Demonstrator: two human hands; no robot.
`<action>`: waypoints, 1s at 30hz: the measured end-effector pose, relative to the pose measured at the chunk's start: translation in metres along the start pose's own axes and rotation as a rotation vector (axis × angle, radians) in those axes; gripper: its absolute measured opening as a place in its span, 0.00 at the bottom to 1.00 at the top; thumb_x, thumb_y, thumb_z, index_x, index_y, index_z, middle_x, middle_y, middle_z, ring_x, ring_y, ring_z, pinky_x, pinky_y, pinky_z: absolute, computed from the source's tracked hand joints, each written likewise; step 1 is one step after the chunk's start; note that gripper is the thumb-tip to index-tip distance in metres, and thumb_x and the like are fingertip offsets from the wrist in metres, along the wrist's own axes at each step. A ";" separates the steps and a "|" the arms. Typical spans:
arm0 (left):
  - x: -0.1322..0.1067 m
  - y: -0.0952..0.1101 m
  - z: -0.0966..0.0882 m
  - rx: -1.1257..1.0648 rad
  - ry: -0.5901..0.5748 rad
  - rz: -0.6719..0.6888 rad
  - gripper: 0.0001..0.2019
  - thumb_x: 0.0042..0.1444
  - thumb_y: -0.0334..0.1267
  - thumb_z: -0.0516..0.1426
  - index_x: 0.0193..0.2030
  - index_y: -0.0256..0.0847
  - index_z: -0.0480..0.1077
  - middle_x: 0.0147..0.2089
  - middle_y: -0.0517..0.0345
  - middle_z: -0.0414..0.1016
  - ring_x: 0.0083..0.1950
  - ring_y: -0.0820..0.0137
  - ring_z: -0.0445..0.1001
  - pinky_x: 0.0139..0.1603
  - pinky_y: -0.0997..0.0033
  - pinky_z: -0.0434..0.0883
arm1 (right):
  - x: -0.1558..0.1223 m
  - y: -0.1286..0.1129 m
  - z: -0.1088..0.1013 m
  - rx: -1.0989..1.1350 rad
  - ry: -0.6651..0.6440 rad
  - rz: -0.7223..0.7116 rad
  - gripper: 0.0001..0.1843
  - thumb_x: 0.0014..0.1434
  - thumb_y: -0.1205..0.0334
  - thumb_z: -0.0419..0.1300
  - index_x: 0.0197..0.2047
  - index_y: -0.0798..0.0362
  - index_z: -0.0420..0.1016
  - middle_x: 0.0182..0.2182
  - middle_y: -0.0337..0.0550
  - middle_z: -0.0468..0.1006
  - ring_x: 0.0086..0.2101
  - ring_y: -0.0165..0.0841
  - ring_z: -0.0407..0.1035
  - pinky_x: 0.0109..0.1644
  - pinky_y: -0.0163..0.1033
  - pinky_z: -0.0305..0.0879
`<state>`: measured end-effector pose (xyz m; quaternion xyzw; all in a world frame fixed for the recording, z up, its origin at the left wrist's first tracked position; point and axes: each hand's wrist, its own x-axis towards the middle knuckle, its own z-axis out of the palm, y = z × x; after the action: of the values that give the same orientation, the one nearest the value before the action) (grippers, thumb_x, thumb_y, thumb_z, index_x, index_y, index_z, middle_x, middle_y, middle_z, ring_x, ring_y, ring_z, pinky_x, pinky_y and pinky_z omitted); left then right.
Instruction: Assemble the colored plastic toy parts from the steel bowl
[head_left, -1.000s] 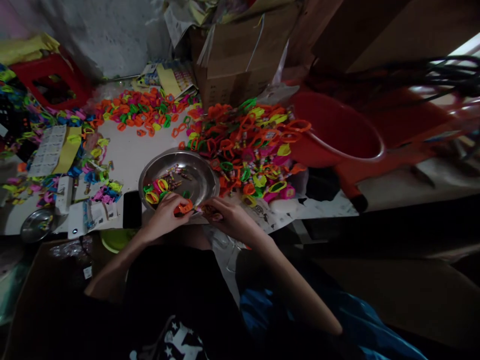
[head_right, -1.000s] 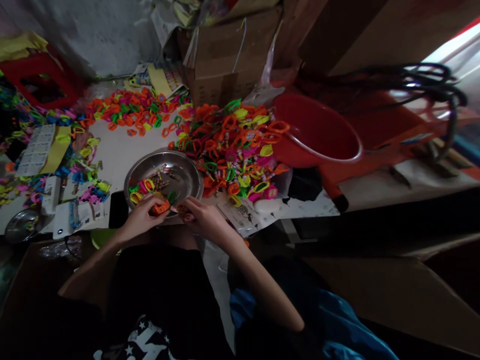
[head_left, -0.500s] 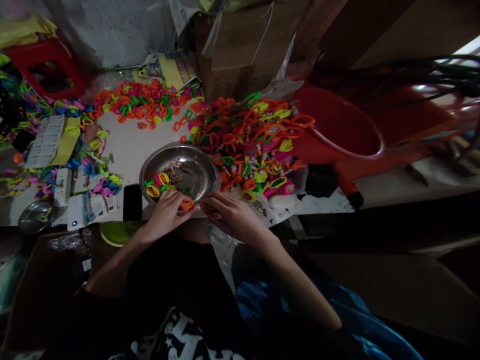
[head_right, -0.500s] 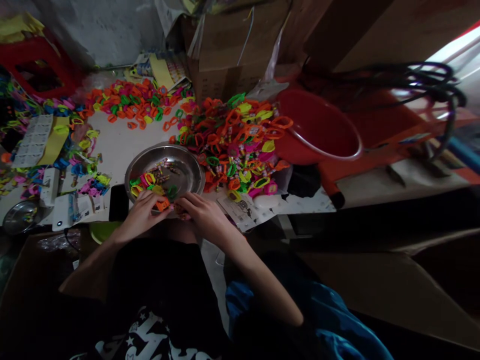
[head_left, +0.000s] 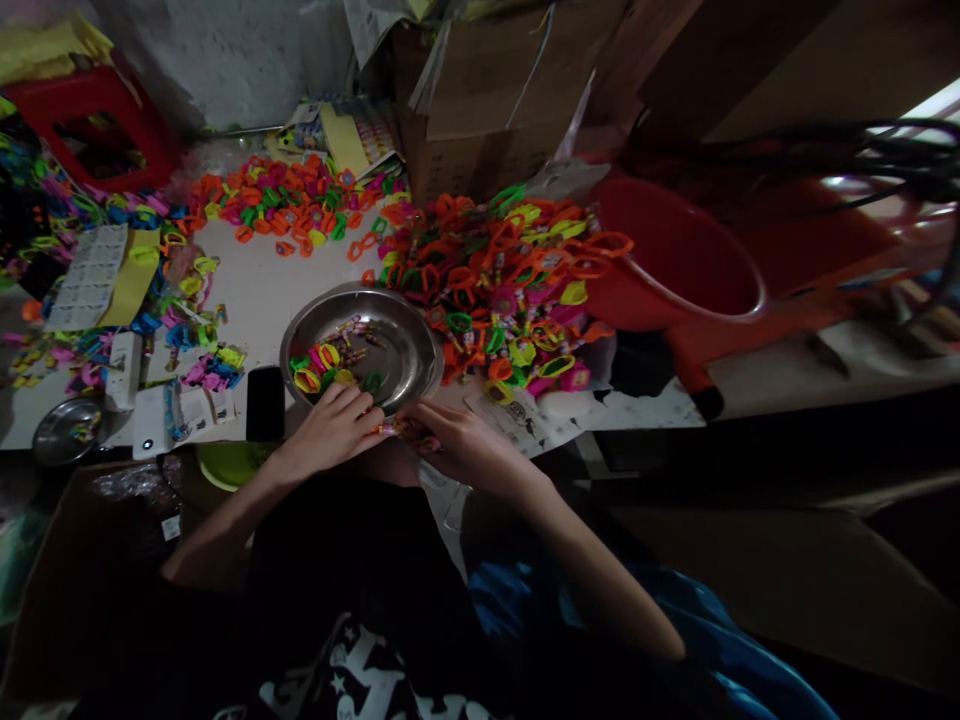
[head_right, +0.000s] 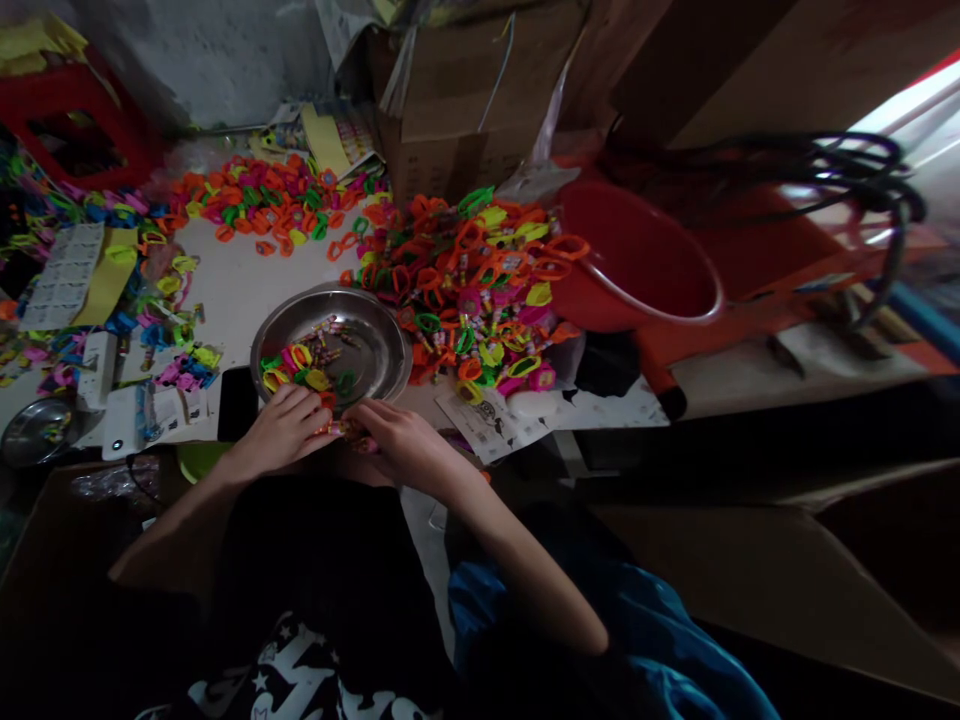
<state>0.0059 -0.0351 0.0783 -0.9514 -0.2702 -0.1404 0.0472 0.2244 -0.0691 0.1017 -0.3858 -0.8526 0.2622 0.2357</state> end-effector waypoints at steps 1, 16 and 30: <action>-0.002 -0.001 0.001 -0.011 0.006 0.009 0.12 0.66 0.42 0.48 0.37 0.37 0.66 0.36 0.54 0.68 0.42 0.65 0.66 0.44 0.65 0.62 | 0.000 -0.001 0.001 -0.003 0.002 -0.007 0.13 0.57 0.74 0.52 0.45 0.55 0.66 0.40 0.49 0.74 0.38 0.34 0.70 0.39 0.36 0.64; -0.014 0.001 0.006 -0.065 0.022 -0.013 0.14 0.66 0.41 0.47 0.33 0.38 0.67 0.31 0.56 0.68 0.40 0.68 0.67 0.43 0.65 0.60 | -0.003 -0.002 0.024 -0.060 0.070 -0.069 0.12 0.58 0.72 0.52 0.47 0.55 0.63 0.40 0.51 0.73 0.40 0.37 0.69 0.40 0.39 0.66; -0.024 -0.030 0.018 -0.459 -0.195 -0.374 0.16 0.63 0.50 0.50 0.46 0.41 0.68 0.46 0.54 0.72 0.50 0.65 0.70 0.52 0.65 0.66 | -0.014 0.031 -0.002 0.102 -0.440 0.245 0.10 0.55 0.68 0.53 0.39 0.50 0.71 0.25 0.38 0.75 0.23 0.29 0.67 0.27 0.32 0.57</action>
<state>-0.0249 -0.0189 0.0545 -0.8799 -0.4052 -0.1120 -0.2217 0.2506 -0.0618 0.0809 -0.4075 -0.8159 0.4090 0.0303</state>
